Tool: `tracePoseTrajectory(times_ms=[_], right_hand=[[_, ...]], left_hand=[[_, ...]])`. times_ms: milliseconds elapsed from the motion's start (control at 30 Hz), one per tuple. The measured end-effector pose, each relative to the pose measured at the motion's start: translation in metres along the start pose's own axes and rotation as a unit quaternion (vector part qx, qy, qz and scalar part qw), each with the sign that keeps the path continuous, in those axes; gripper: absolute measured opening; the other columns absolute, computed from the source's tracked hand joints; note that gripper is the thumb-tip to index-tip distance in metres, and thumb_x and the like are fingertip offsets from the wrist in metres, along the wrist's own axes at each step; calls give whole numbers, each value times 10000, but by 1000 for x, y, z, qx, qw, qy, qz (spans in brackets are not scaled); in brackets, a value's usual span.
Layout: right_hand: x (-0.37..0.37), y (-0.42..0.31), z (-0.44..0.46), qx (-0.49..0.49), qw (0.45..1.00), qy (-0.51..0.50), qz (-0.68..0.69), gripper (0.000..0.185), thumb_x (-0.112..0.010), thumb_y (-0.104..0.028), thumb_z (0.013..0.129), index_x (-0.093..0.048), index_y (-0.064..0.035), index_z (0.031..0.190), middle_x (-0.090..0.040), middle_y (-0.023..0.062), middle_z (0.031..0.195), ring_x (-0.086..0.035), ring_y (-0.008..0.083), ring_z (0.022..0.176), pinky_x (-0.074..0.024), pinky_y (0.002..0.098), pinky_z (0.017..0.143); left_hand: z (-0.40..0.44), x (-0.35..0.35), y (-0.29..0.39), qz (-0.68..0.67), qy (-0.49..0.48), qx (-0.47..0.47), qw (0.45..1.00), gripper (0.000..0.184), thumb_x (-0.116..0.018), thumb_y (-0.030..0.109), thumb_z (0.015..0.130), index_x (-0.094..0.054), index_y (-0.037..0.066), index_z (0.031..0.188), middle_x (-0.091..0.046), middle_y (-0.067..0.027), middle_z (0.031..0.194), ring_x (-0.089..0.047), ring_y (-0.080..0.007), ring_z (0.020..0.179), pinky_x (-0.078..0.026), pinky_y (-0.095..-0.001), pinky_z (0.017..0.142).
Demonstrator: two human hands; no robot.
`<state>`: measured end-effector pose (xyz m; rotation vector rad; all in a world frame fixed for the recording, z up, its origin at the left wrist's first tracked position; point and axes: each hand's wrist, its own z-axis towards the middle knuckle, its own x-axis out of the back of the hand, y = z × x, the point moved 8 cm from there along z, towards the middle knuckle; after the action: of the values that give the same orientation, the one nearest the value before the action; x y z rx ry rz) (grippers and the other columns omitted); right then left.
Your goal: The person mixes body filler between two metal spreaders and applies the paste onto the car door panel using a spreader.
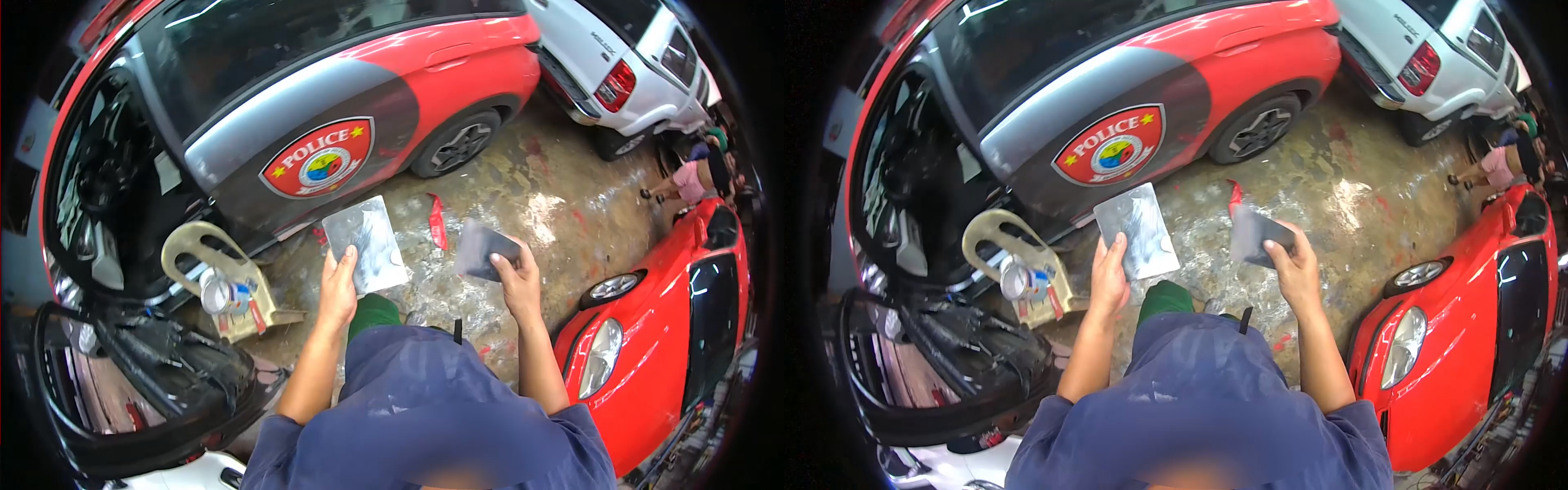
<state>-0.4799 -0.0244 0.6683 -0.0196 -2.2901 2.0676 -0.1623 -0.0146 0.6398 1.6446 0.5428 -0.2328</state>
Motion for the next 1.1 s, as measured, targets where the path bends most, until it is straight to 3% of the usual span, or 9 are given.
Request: tracePoseTrajectory(times_ms=[233, 467, 500, 600, 700, 833, 933, 1033, 1100], right_hand=[[13, -83, 104, 210, 928, 30, -305, 566, -700, -171, 875, -467, -24, 1369, -582, 176, 1266, -596, 321, 1155, -472, 393, 963], [12, -72, 185, 174, 897, 26, -406, 625, -719, -266, 856, -452, -84, 1391, -568, 193, 1227, -605, 383, 1084, -506, 432, 904], [4, -70, 187, 222, 871, 30, -438, 614, -716, -273, 858, -459, -73, 1379, -578, 183, 1187, -616, 380, 1049, -518, 431, 872], [3, -57, 195, 139, 906, -5, -400, 590, -712, -277, 865, -470, -69, 1361, -585, 173, 1160, -617, 369, 1043, -524, 433, 848], [3, -51, 200, 146, 913, -61, -377, 591, -720, -262, 859, -471, -65, 1359, -581, 178, 1157, -608, 378, 1042, -521, 428, 853], [42, -28, 215, 137, 959, 21, -249, 602, -719, -192, 870, -449, -15, 1378, -570, 167, 1256, -586, 299, 1142, -461, 375, 977], [82, 12, 244, 13, 990, 60, 125, 601, -656, -99, 907, -369, 14, 1422, -558, 125, 1286, -551, 200, 1185, -432, 341, 1018], [98, 38, 267, -107, 957, 31, 267, 550, -609, -95, 950, -357, 17, 1426, -584, 108, 1236, -574, 172, 1124, -458, 318, 975], [91, 51, 277, -193, 936, -26, 294, 546, -611, -114, 956, -362, 21, 1423, -590, 105, 1218, -578, 168, 1111, -464, 312, 962]], left_hand=[[95, -97, -13, 99, -215, 128, 963, 508, -550, 225, 1007, -397, -14, 1428, -550, -95, 1339, -527, -179, 1215, -408, -329, 1037], [192, -172, -28, 170, -358, 154, 905, 403, -500, 258, 1038, -480, 7, 1353, -590, -61, 1233, -548, -129, 1122, -444, -297, 967], [207, -181, -36, 171, -374, 164, 897, 398, -496, 261, 1040, -485, 7, 1346, -595, -60, 1222, -551, -128, 1113, -449, -299, 961], [237, -208, -49, 153, -405, 203, 878, 396, -490, 261, 1041, -483, 7, 1344, -606, -59, 1205, -561, -132, 1108, -458, -307, 957], [271, -222, -52, 87, -315, 192, 925, 412, -492, 237, 1035, -458, 3, 1373, -595, -94, 1264, -564, -166, 1151, -453, -328, 988], [310, -224, -49, -22, -191, 152, 969, 427, -499, 209, 1023, -436, 4, 1392, -561, -110, 1331, -541, -194, 1217, -433, -345, 1028], [312, -221, -44, -75, -141, 87, 983, 420, -503, 186, 1012, -434, 8, 1387, -554, -95, 1348, -533, -204, 1240, -406, -359, 1069], [314, -215, -37, -41, -81, -26, 996, 421, -491, 101, 958, -452, 15, 1367, -562, -95, 1335, -548, -236, 1237, -436, -420, 1064], [313, -197, -45, -128, 3, -3, 992, 442, -484, 66, 911, -470, 17, 1350, -578, -98, 1318, -559, -253, 1228, -429, -419, 1075]])
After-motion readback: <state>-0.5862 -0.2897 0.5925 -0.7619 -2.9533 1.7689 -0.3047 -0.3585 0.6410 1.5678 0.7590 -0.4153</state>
